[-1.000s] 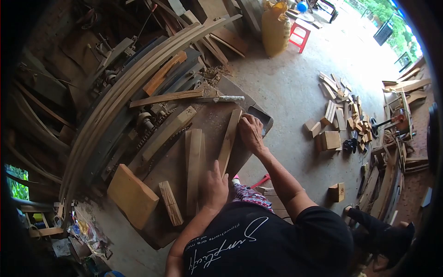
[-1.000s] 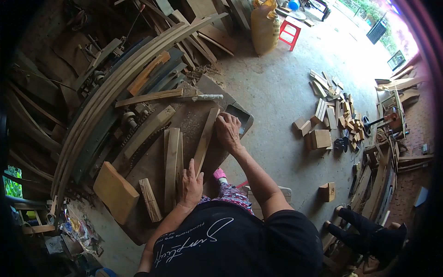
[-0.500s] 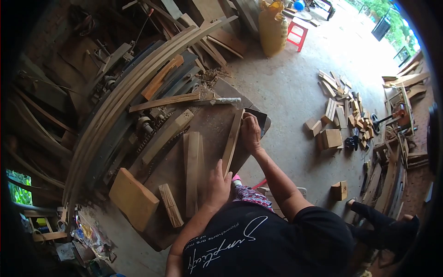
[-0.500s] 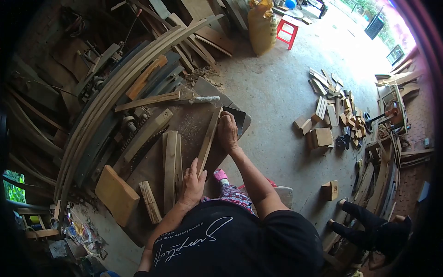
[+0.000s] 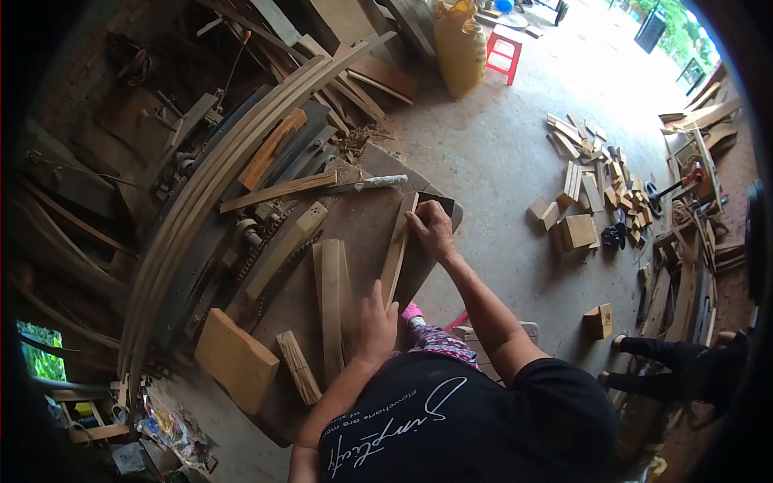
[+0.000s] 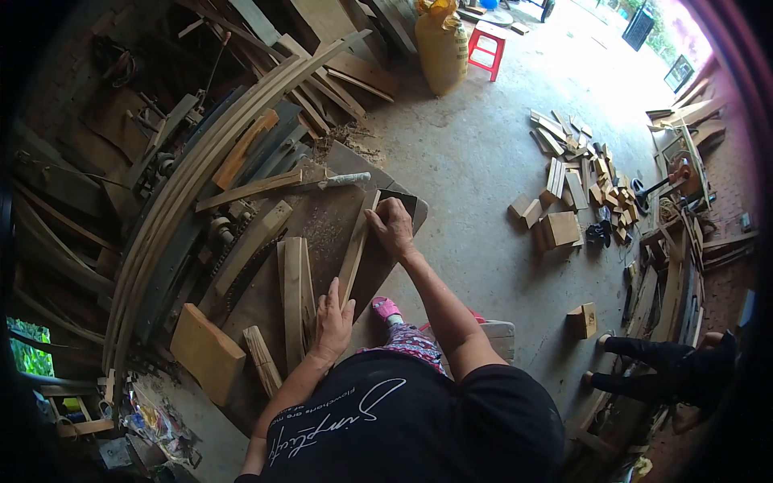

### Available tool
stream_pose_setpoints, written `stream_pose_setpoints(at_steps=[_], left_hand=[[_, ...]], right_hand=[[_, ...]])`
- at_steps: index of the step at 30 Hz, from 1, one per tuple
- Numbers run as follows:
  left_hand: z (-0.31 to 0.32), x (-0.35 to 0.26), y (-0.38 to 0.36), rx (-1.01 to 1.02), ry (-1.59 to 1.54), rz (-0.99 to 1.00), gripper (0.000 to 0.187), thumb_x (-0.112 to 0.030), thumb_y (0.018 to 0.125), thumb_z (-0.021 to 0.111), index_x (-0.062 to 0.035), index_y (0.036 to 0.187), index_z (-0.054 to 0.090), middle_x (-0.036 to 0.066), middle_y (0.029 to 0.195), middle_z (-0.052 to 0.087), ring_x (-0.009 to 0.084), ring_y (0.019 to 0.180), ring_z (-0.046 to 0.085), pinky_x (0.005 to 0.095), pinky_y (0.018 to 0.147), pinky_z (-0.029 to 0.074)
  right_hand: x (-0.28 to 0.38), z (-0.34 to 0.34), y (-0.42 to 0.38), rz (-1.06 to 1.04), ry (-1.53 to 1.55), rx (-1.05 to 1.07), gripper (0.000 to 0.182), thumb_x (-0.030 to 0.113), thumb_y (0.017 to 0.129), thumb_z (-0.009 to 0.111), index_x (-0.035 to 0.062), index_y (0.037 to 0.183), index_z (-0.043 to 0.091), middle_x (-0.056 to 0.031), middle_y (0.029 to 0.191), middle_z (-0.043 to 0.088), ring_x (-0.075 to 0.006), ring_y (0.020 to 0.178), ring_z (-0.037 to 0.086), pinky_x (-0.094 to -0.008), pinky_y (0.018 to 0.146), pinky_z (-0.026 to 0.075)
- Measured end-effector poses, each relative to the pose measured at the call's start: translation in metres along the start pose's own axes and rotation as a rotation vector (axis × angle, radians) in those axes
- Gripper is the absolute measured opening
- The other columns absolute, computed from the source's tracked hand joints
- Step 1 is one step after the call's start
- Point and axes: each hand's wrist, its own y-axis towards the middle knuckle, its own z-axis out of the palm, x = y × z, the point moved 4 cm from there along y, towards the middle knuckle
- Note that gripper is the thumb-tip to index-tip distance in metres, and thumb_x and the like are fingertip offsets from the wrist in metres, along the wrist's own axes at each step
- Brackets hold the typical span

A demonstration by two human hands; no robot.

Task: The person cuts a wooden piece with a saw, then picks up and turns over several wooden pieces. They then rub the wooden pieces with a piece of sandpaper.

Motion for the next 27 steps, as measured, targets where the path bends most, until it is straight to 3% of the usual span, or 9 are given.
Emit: stream_pose_setpoints(at_steps=[8,10,14,16,19,27], left_hand=[[-0.007,0.006,-0.002,-0.023,-0.034,0.08,0.055,-0.023,0.092,0.051,0.0034,0.137,0.032,0.03,0.113,0.051,0.0425,0.105,0.051,0.0435,0.091,0.041],[-0.009,0.004,-0.001,-0.02,-0.027,0.075,0.055,-0.022,0.092,0.052,0.0031,0.136,0.032,0.03,0.115,0.051,0.0428,0.107,0.051,0.0436,0.091,0.041],[-0.013,-0.001,-0.001,0.002,-0.001,0.035,0.055,-0.022,0.091,0.052,0.0034,0.136,0.032,0.03,0.113,0.052,0.0438,0.105,0.051,0.0444,0.091,0.041],[-0.014,0.0,0.0,0.002,0.043,0.023,0.054,-0.022,0.091,0.052,0.0019,0.136,0.033,0.03,0.111,0.052,0.0447,0.103,0.051,0.0455,0.089,0.042],[-0.014,0.005,0.001,-0.019,0.058,0.03,0.054,-0.022,0.091,0.052,-0.0001,0.136,0.033,0.03,0.11,0.052,0.0452,0.1,0.052,0.0465,0.087,0.043],[-0.016,0.011,0.008,0.048,0.015,-0.008,0.051,-0.022,0.091,0.052,0.0022,0.134,0.037,0.03,0.115,0.053,0.0439,0.106,0.052,0.0437,0.091,0.043]], right_hand=[[-0.015,0.007,0.005,0.024,-0.009,0.102,0.025,0.025,0.085,0.064,0.0016,0.082,0.056,-0.0146,0.086,0.055,-0.0314,0.079,0.056,-0.0395,0.07,0.046],[-0.012,0.01,0.003,-0.103,-0.07,0.079,0.021,0.021,0.088,0.059,0.0,0.088,0.054,-0.0174,0.093,0.054,-0.0349,0.082,0.057,-0.042,0.071,0.046],[-0.011,0.019,-0.001,-0.122,-0.167,0.087,0.015,0.013,0.089,0.052,-0.0012,0.093,0.051,-0.0187,0.096,0.051,-0.0366,0.084,0.054,-0.0439,0.072,0.044],[-0.006,0.022,-0.002,-0.276,-0.353,0.083,0.009,0.007,0.089,0.047,-0.0009,0.093,0.046,-0.0204,0.093,0.049,-0.0408,0.082,0.053,-0.0477,0.069,0.043],[-0.01,0.024,0.001,-0.232,-0.412,0.204,0.012,0.006,0.083,0.047,-0.0022,0.092,0.048,-0.0193,0.096,0.047,-0.0368,0.088,0.05,-0.044,0.073,0.041],[-0.012,0.007,0.014,-0.248,-0.17,0.235,0.005,0.003,0.083,0.045,-0.0012,0.086,0.045,-0.0211,0.088,0.047,-0.04,0.083,0.05,-0.0455,0.071,0.043]])
